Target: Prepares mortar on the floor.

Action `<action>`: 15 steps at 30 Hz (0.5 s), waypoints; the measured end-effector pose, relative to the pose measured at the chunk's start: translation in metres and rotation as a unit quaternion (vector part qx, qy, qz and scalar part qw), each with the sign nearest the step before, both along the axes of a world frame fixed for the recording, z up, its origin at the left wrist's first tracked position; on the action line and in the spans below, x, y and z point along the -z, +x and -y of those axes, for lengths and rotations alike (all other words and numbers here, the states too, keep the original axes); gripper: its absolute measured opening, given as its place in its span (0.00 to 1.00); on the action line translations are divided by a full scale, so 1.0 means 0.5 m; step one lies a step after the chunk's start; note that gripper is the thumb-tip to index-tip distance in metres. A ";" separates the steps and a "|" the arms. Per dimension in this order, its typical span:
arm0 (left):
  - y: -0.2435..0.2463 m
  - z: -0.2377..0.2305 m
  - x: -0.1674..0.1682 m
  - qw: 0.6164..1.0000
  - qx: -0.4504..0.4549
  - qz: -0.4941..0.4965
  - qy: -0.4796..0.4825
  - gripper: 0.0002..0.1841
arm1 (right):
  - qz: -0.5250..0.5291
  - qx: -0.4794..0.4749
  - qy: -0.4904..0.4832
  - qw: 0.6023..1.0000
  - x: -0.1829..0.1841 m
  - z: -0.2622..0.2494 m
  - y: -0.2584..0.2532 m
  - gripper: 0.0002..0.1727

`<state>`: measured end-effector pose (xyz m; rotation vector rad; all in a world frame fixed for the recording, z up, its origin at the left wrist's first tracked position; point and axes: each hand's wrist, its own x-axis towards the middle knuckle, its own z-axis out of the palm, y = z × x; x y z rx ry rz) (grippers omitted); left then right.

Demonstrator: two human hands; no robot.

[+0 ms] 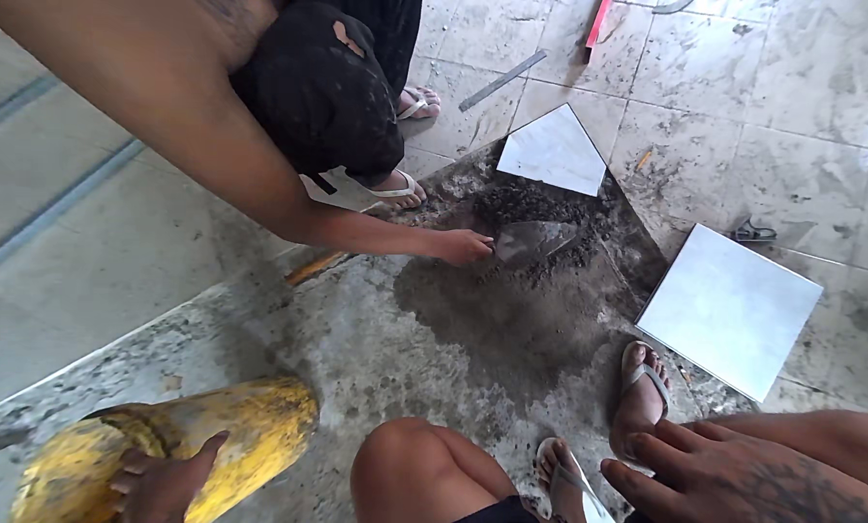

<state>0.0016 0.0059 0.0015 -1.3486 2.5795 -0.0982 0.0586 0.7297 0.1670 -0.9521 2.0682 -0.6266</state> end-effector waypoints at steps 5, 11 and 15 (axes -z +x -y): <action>-0.001 0.014 -0.002 1.000 0.019 -0.005 -0.005 0.64 | 0.017 0.001 0.001 1.000 0.021 -0.003 -0.003 0.25; 0.013 -0.060 -0.043 0.992 0.027 -0.080 0.091 0.51 | 0.138 0.069 -0.031 0.988 0.162 0.021 -0.074 0.16; 0.009 -0.065 -0.051 0.983 0.058 -0.164 0.062 0.53 | 0.199 0.075 0.106 0.971 0.303 0.121 -0.161 0.20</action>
